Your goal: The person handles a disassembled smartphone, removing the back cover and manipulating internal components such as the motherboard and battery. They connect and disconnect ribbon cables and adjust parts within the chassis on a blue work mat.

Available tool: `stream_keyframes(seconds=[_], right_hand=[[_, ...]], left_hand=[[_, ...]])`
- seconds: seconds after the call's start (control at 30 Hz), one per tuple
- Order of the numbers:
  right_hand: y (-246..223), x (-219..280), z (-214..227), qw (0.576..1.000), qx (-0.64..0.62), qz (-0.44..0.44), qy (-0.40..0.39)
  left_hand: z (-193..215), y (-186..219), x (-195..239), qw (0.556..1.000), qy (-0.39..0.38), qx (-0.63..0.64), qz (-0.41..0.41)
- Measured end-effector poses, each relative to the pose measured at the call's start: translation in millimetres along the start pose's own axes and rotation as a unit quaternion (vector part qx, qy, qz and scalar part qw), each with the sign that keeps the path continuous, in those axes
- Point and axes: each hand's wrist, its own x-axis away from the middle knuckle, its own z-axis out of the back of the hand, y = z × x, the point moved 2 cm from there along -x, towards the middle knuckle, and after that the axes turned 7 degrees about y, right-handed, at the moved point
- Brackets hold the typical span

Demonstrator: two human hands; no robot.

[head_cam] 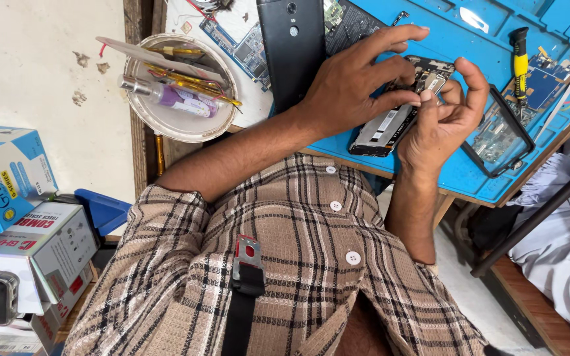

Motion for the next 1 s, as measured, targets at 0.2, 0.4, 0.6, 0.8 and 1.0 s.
stream_keyframes(seconds=[0.2,0.4,0.6,0.8,1.0], right_hand=[[-0.9,0.3,-2.0,1.000,0.010,0.002,0.007],[-9.1,2.5,-8.5,0.998,0.054,0.028,0.001],[-17.9,3.2,-13.9,0.991,0.106,0.080,0.010],[-25.7,7.9,-11.5,0.989,0.105,0.099,0.034],[-24.0,11.7,-4.8,0.991,0.061,0.115,0.037]], left_hand=[[0.1,1.3,1.0,1.000,-0.008,-0.005,0.000],[0.9,2.6,0.1,1.000,-0.009,0.003,-0.008],[2.1,1.6,2.4,0.999,-0.019,0.029,-0.004],[-0.3,1.7,2.8,0.994,-0.053,0.094,0.009],[-4.7,1.8,4.7,0.993,-0.035,0.111,-0.012]])
